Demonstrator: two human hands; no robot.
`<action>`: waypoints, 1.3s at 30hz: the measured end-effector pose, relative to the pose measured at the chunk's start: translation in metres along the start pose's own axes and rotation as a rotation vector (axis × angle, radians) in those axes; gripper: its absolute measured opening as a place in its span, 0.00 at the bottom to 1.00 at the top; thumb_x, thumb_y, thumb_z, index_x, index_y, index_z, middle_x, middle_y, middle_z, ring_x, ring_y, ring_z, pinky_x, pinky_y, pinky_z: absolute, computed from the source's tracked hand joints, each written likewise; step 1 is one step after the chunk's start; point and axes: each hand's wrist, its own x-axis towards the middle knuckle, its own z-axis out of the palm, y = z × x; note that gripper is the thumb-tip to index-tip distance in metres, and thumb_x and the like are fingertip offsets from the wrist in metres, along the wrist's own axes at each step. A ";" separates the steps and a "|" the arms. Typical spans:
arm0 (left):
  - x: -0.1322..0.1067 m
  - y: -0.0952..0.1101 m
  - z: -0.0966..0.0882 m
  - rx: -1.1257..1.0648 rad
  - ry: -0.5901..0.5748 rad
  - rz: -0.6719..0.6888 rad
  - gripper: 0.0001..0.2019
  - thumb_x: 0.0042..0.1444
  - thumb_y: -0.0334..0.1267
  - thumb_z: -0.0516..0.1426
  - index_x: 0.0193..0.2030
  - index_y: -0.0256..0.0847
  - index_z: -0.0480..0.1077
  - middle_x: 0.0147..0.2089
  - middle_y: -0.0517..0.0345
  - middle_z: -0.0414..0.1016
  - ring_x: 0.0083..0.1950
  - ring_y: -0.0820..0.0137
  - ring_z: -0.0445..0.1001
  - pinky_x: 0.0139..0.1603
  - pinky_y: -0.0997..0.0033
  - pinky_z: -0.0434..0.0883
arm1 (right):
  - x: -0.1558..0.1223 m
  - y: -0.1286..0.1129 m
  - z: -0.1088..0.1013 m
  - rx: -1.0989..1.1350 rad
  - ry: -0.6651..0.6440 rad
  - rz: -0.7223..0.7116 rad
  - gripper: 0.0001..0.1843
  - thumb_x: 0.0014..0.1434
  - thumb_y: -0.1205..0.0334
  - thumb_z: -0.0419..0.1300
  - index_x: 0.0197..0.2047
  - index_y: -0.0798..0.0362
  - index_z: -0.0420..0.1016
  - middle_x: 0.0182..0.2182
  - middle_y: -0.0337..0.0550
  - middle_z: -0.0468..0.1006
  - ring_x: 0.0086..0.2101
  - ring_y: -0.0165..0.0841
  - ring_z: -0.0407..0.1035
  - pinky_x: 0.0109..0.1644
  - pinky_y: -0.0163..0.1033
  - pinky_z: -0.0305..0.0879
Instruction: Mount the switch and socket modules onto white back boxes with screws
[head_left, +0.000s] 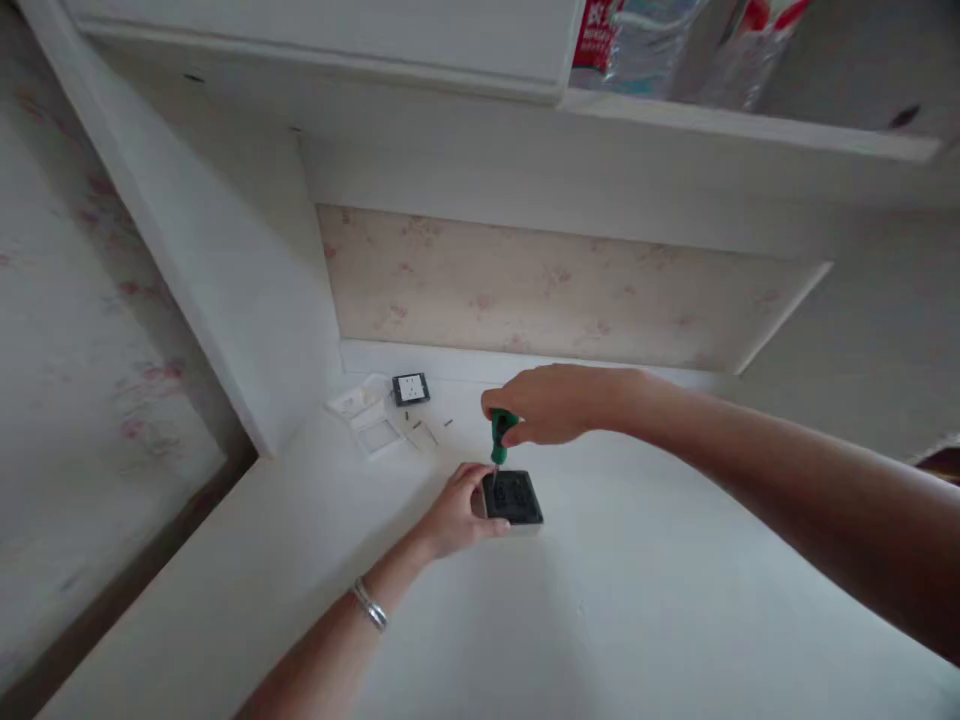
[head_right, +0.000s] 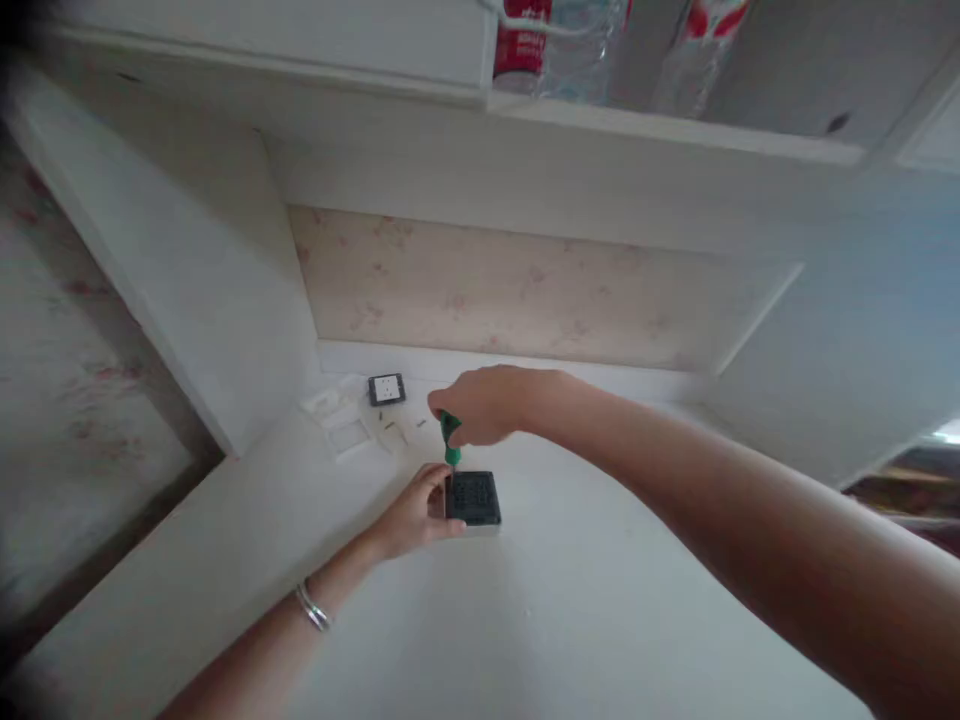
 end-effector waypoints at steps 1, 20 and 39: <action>0.000 0.000 0.000 0.001 -0.001 -0.004 0.36 0.40 0.39 0.68 0.58 0.41 0.61 0.56 0.50 0.60 0.56 0.61 0.64 0.61 0.61 0.59 | 0.000 -0.001 0.000 -0.018 0.010 0.032 0.22 0.54 0.46 0.56 0.49 0.46 0.70 0.38 0.49 0.77 0.35 0.43 0.72 0.30 0.39 0.62; 0.002 0.005 -0.002 0.025 -0.010 -0.010 0.35 0.40 0.40 0.67 0.57 0.41 0.62 0.56 0.50 0.60 0.55 0.61 0.64 0.59 0.62 0.61 | -0.001 -0.002 0.002 -0.041 0.026 0.071 0.24 0.54 0.44 0.55 0.49 0.49 0.70 0.39 0.52 0.77 0.36 0.44 0.72 0.33 0.40 0.61; 0.002 0.005 -0.003 0.031 0.005 -0.004 0.35 0.40 0.40 0.67 0.57 0.42 0.62 0.56 0.50 0.60 0.56 0.61 0.64 0.59 0.61 0.62 | 0.000 -0.001 0.004 -0.108 0.061 0.095 0.24 0.55 0.45 0.55 0.48 0.52 0.70 0.38 0.54 0.77 0.38 0.46 0.72 0.34 0.41 0.62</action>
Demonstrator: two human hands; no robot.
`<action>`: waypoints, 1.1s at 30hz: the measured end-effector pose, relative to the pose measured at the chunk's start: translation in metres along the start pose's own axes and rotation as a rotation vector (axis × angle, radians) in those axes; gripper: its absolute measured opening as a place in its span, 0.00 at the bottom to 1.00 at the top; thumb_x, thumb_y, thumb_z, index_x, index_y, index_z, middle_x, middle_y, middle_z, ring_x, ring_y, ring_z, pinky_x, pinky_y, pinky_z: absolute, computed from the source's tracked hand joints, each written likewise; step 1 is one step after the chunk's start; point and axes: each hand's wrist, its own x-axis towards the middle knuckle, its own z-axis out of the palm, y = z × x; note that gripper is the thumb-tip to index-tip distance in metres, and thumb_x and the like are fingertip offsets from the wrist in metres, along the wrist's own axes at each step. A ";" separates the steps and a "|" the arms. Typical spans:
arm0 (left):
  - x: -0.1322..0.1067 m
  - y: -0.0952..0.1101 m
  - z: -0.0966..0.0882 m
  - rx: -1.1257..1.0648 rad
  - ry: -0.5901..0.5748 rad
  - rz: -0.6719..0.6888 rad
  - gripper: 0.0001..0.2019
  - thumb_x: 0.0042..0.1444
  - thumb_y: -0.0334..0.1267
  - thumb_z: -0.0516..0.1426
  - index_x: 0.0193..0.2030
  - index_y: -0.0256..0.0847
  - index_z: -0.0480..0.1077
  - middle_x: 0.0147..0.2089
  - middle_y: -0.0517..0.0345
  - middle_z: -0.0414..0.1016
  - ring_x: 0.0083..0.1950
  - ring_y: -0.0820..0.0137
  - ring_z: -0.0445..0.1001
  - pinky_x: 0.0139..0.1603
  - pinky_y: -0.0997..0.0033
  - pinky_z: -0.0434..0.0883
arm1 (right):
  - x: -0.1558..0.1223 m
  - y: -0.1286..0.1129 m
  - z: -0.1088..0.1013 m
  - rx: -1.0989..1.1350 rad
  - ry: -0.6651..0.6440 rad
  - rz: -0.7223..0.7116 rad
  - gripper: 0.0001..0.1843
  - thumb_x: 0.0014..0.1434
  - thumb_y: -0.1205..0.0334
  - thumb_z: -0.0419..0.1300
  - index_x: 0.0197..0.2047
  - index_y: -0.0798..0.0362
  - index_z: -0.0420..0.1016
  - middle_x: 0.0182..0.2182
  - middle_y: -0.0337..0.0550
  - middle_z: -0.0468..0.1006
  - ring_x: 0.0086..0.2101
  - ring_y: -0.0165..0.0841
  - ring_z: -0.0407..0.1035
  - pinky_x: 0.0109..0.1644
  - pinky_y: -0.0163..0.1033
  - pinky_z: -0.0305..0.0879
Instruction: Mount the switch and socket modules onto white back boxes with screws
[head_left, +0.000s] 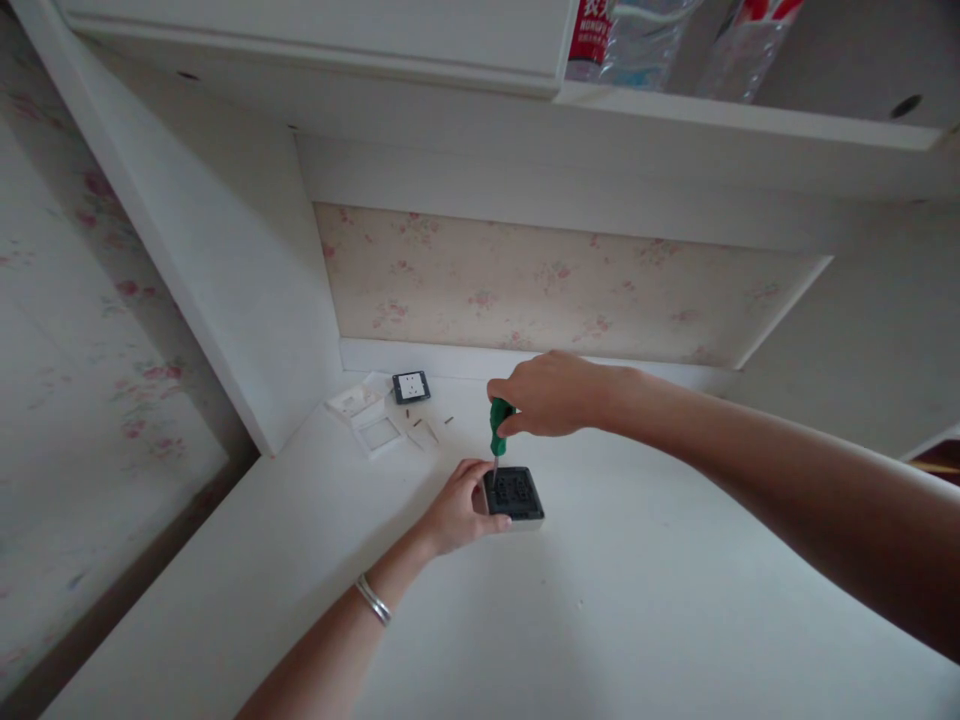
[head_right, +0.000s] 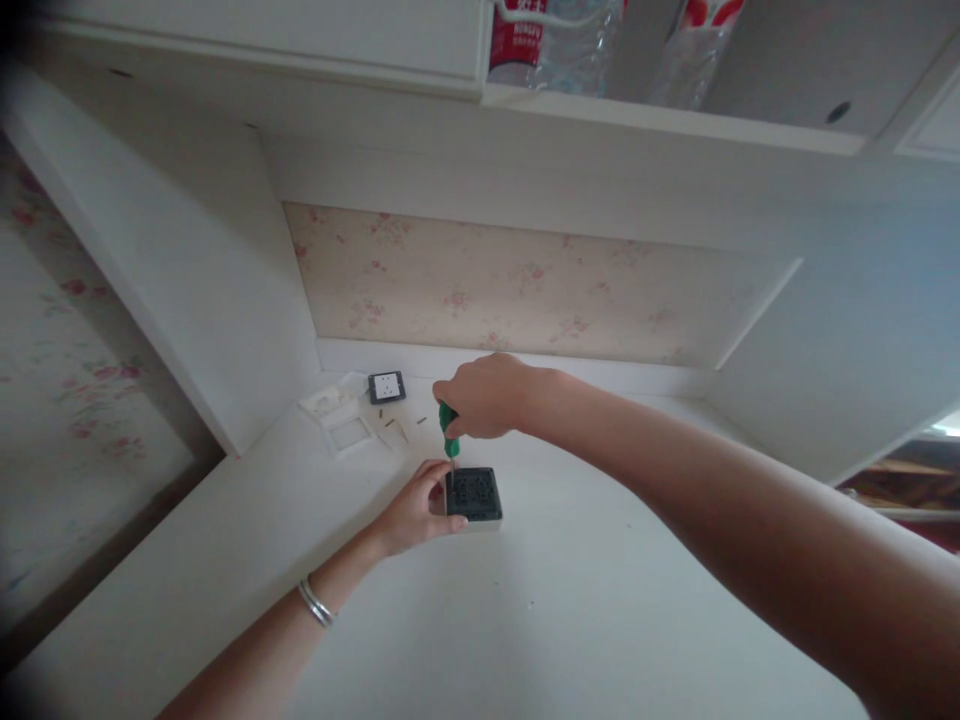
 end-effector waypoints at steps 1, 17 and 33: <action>0.000 0.001 0.000 -0.006 -0.003 0.000 0.35 0.40 0.40 0.67 0.57 0.42 0.62 0.56 0.50 0.60 0.56 0.61 0.64 0.58 0.62 0.62 | 0.001 0.000 0.000 -0.021 0.003 0.016 0.25 0.55 0.44 0.54 0.48 0.53 0.71 0.38 0.56 0.77 0.38 0.47 0.72 0.34 0.42 0.62; -0.001 -0.003 0.000 0.038 -0.006 0.000 0.37 0.41 0.42 0.67 0.59 0.41 0.61 0.60 0.47 0.58 0.59 0.58 0.61 0.61 0.59 0.59 | -0.001 0.003 0.009 0.104 -0.011 -0.063 0.21 0.56 0.48 0.56 0.50 0.47 0.67 0.41 0.49 0.76 0.37 0.42 0.72 0.32 0.39 0.61; 0.001 -0.004 0.000 0.080 -0.006 -0.015 0.36 0.41 0.44 0.66 0.58 0.42 0.61 0.59 0.48 0.61 0.59 0.58 0.62 0.60 0.60 0.59 | 0.000 -0.002 0.012 0.036 0.055 0.096 0.31 0.55 0.36 0.48 0.44 0.54 0.73 0.37 0.57 0.77 0.39 0.48 0.72 0.36 0.44 0.63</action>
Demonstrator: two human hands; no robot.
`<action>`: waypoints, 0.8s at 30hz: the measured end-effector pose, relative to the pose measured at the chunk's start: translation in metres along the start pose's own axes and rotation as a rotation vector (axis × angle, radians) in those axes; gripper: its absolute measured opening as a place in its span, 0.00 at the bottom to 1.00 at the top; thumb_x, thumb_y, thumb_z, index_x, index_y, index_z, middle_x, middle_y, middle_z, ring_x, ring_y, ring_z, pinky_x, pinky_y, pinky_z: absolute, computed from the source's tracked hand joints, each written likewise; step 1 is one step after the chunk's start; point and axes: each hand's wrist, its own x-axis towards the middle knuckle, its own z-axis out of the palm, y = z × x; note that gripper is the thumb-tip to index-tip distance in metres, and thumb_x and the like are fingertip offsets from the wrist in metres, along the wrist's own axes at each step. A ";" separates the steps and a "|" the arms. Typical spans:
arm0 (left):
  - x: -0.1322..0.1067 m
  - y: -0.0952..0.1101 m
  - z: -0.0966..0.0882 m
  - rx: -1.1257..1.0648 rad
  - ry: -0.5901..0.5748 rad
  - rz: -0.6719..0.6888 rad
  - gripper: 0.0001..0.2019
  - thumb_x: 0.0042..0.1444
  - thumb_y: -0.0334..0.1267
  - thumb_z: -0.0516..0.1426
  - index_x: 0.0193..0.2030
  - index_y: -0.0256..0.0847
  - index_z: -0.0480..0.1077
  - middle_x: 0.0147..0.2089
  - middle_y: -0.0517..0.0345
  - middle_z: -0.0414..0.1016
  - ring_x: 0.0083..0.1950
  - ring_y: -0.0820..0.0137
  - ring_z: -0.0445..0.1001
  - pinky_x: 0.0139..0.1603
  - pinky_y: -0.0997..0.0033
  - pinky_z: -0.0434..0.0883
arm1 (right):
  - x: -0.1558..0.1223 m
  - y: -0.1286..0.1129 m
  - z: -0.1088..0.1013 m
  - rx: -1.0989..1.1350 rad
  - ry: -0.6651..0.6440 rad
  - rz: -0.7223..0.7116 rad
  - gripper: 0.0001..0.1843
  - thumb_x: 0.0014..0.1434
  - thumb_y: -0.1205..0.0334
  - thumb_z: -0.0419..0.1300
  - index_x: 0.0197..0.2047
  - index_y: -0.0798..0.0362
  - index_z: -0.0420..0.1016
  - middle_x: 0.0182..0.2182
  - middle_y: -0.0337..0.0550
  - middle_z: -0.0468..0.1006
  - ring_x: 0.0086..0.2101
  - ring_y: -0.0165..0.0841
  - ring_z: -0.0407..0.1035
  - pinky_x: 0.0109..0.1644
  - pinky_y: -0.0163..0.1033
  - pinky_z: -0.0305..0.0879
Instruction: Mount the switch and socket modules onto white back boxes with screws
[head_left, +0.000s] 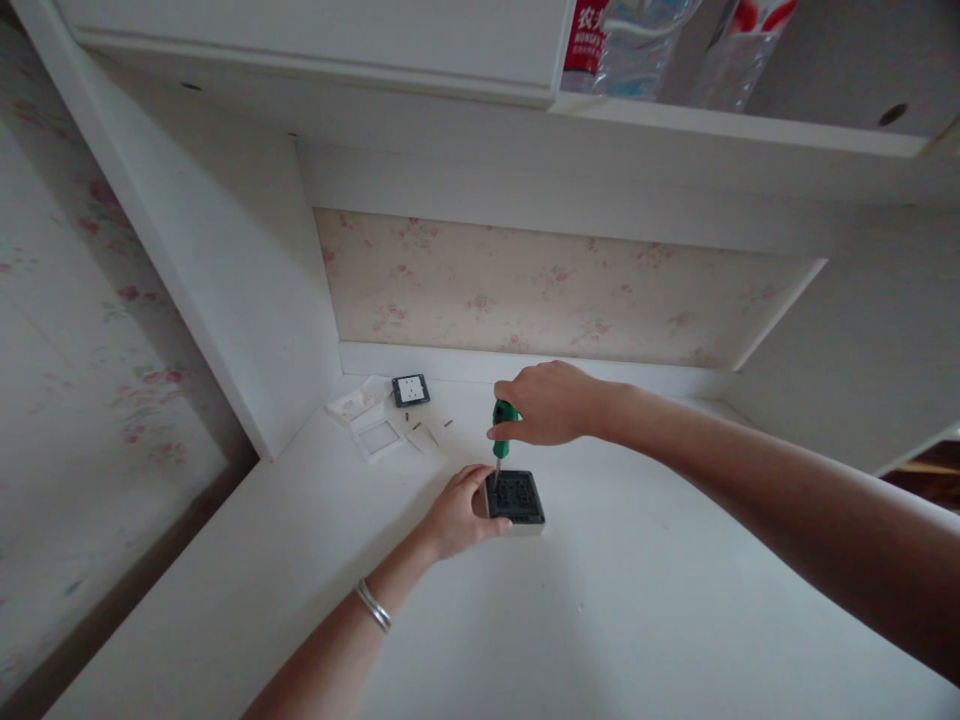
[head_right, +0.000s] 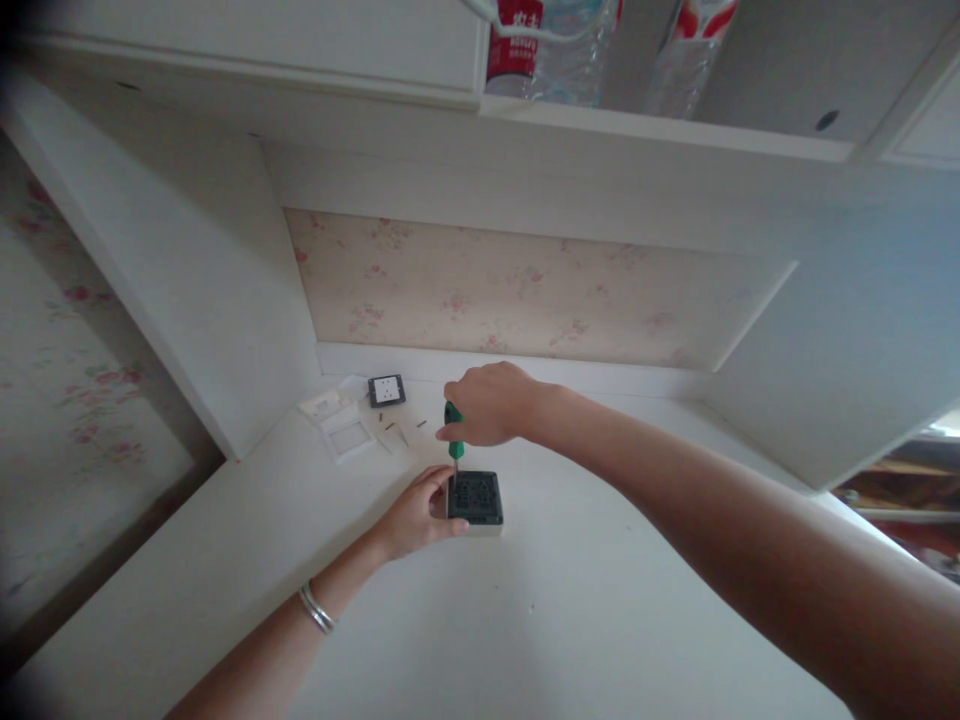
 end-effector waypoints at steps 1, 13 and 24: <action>0.000 0.000 0.000 -0.001 0.001 -0.001 0.36 0.41 0.44 0.66 0.58 0.42 0.61 0.59 0.48 0.61 0.59 0.57 0.62 0.61 0.59 0.59 | 0.000 0.000 0.001 -0.009 -0.001 0.019 0.31 0.55 0.36 0.47 0.44 0.54 0.73 0.38 0.58 0.77 0.39 0.48 0.72 0.37 0.45 0.63; -0.001 -0.001 0.001 -0.015 -0.006 -0.027 0.38 0.41 0.46 0.66 0.60 0.42 0.60 0.61 0.48 0.59 0.61 0.56 0.60 0.62 0.55 0.56 | -0.009 0.003 0.003 0.138 -0.055 -0.106 0.23 0.59 0.47 0.51 0.54 0.49 0.62 0.48 0.50 0.73 0.39 0.43 0.72 0.33 0.41 0.62; 0.000 0.004 0.000 -0.022 0.001 -0.009 0.36 0.40 0.44 0.67 0.58 0.42 0.63 0.58 0.49 0.62 0.59 0.56 0.62 0.62 0.57 0.57 | -0.003 -0.008 0.001 -0.024 0.029 -0.023 0.33 0.59 0.37 0.43 0.46 0.58 0.69 0.36 0.60 0.77 0.39 0.50 0.72 0.37 0.46 0.63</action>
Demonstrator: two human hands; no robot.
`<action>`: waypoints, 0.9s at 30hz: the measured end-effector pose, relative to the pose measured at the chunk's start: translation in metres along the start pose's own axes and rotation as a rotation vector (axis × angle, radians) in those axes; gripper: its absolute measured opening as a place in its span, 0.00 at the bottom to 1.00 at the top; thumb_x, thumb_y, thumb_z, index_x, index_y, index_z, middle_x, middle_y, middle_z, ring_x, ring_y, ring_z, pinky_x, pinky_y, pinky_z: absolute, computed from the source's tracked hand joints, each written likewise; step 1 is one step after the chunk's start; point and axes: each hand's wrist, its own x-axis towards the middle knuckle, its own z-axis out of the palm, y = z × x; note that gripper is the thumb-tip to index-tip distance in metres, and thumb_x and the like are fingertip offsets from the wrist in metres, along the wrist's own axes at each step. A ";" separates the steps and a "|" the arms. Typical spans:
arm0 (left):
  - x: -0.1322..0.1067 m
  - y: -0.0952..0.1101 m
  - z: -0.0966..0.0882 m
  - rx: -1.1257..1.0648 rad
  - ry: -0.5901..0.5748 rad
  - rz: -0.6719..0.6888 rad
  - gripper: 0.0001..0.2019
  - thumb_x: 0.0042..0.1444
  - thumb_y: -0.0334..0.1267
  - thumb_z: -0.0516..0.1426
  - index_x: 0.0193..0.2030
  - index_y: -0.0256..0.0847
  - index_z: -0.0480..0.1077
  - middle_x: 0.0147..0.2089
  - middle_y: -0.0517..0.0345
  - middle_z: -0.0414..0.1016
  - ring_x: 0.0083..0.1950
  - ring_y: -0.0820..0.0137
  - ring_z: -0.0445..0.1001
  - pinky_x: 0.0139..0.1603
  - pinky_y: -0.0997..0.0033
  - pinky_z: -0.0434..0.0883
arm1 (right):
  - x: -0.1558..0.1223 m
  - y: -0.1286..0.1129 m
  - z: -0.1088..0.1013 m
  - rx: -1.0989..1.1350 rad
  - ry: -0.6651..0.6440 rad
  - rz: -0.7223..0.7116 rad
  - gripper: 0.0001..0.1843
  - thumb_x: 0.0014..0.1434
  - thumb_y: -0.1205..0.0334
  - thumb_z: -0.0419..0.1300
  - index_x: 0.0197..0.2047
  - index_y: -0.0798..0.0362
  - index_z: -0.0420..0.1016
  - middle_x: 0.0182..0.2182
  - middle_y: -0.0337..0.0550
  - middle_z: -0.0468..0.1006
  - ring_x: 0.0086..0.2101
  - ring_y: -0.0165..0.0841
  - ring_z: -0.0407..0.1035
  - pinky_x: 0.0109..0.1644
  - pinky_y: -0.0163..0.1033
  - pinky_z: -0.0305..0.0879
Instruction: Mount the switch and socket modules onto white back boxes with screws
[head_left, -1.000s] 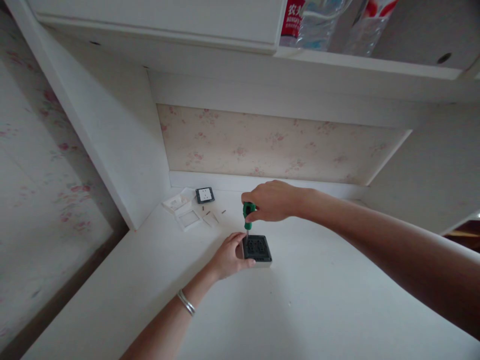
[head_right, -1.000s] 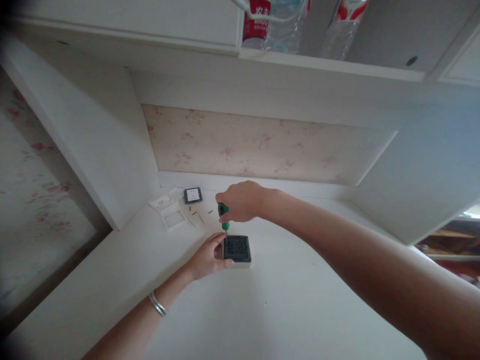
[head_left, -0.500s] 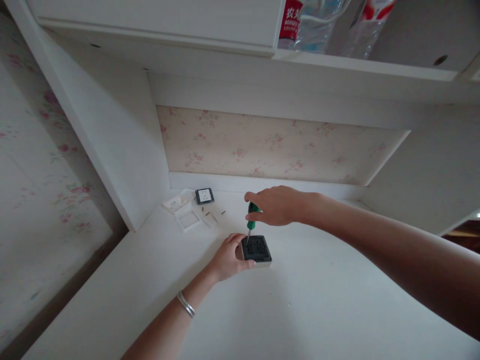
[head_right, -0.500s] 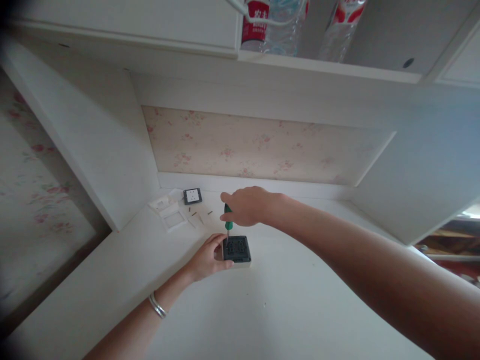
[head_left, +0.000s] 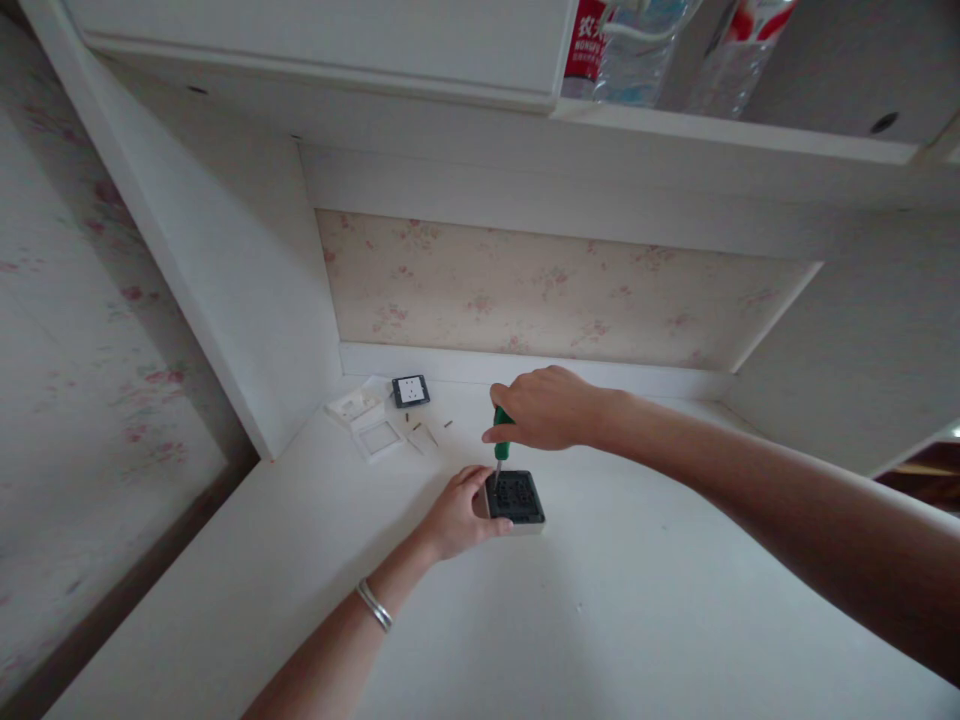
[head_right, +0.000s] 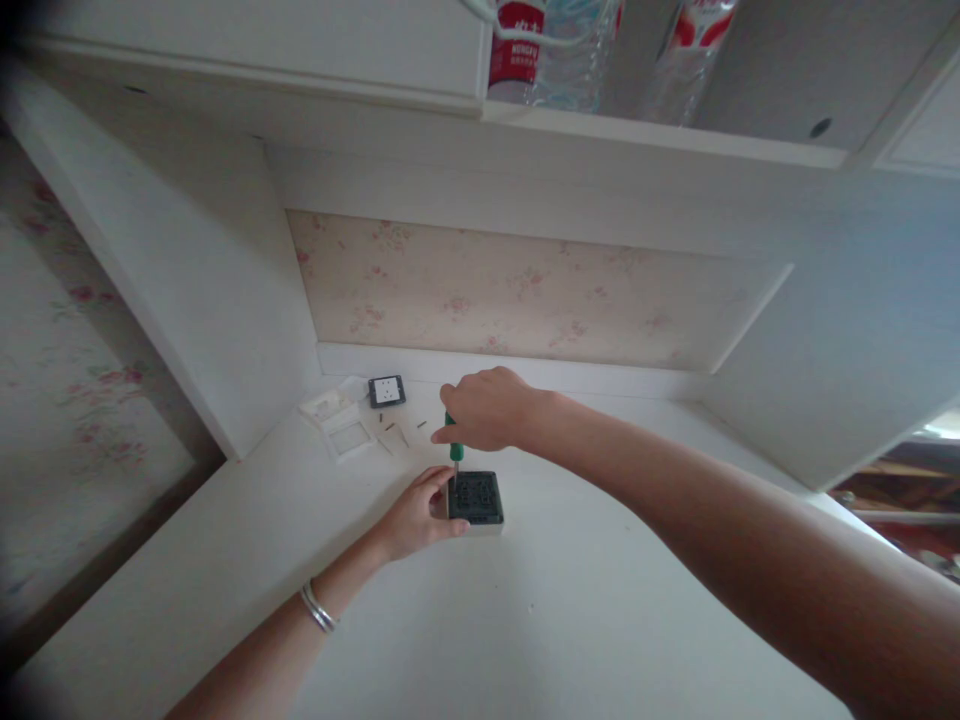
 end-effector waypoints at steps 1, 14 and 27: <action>0.000 0.000 0.000 0.001 0.001 -0.003 0.36 0.40 0.45 0.67 0.58 0.43 0.63 0.58 0.49 0.62 0.59 0.57 0.62 0.62 0.57 0.57 | 0.000 -0.001 0.000 -0.003 0.003 0.018 0.34 0.59 0.36 0.42 0.46 0.58 0.70 0.36 0.61 0.77 0.40 0.50 0.72 0.38 0.47 0.63; -0.002 0.007 -0.002 -0.011 -0.022 -0.001 0.35 0.41 0.43 0.66 0.58 0.42 0.62 0.58 0.51 0.62 0.55 0.61 0.66 0.57 0.65 0.64 | -0.006 0.009 -0.007 0.163 -0.144 -0.041 0.22 0.58 0.46 0.51 0.49 0.51 0.65 0.40 0.52 0.77 0.35 0.43 0.72 0.31 0.40 0.61; -0.001 0.006 -0.002 0.029 -0.025 0.016 0.35 0.41 0.44 0.66 0.57 0.40 0.63 0.57 0.50 0.63 0.56 0.61 0.66 0.57 0.65 0.64 | -0.004 0.003 -0.007 0.003 -0.078 0.016 0.34 0.58 0.35 0.43 0.44 0.59 0.71 0.36 0.61 0.77 0.37 0.49 0.72 0.34 0.45 0.62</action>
